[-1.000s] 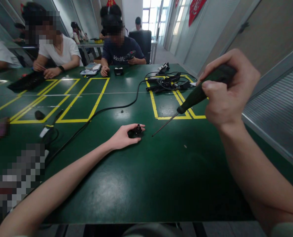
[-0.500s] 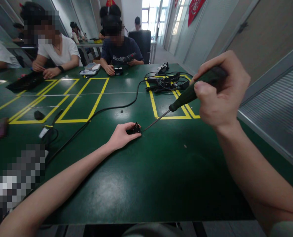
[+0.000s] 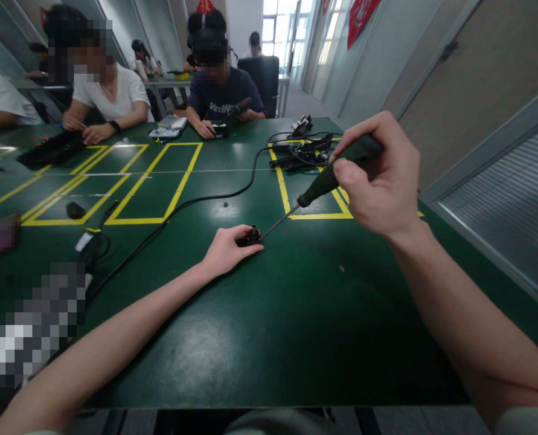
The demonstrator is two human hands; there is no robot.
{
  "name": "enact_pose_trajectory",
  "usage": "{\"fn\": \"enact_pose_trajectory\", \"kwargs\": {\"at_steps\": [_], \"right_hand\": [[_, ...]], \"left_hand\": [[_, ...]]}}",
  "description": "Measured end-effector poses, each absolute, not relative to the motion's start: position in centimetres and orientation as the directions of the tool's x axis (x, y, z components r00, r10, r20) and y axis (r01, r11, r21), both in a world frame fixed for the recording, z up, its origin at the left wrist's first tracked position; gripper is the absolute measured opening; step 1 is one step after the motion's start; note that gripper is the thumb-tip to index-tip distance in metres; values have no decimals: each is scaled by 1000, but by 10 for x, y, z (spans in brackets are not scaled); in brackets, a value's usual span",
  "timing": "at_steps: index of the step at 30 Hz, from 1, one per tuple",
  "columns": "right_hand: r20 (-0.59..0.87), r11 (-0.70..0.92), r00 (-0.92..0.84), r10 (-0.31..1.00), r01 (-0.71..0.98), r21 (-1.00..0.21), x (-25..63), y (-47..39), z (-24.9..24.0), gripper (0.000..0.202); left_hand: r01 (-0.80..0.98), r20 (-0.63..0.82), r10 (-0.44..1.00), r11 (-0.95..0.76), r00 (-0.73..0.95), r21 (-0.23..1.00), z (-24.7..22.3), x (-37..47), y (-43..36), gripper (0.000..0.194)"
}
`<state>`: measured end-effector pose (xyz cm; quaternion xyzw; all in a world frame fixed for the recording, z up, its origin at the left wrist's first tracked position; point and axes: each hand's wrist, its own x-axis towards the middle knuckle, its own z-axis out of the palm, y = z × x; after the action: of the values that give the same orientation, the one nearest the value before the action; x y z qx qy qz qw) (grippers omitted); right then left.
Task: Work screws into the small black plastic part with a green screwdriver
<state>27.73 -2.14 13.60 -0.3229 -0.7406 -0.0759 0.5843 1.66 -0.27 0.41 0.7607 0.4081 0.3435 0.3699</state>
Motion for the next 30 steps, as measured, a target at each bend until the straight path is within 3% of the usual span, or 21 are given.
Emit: {"fn": "enact_pose_trajectory", "kwargs": {"at_steps": [9, 17, 24, 30], "right_hand": [[913, 775, -94, 397, 567, -279, 275, -22, 136, 6], [870, 711, -58, 490, 604, -360, 273, -24, 135, 15], [850, 762, -181, 494, 562, -323, 277, -30, 142, 16], [830, 712, -130, 542, 595, -372, 275, -31, 142, 33]], "left_hand": [[386, 235, 869, -416, 436, 823, 3, 16, -3, 30], [372, 243, 868, -418, 432, 829, 1, 16, -2, 31], [397, 242, 871, -421, 427, 816, 2, 16, -2, 31], [382, 242, 874, -413, 420, 827, 0, 16, -1, 32]]}}
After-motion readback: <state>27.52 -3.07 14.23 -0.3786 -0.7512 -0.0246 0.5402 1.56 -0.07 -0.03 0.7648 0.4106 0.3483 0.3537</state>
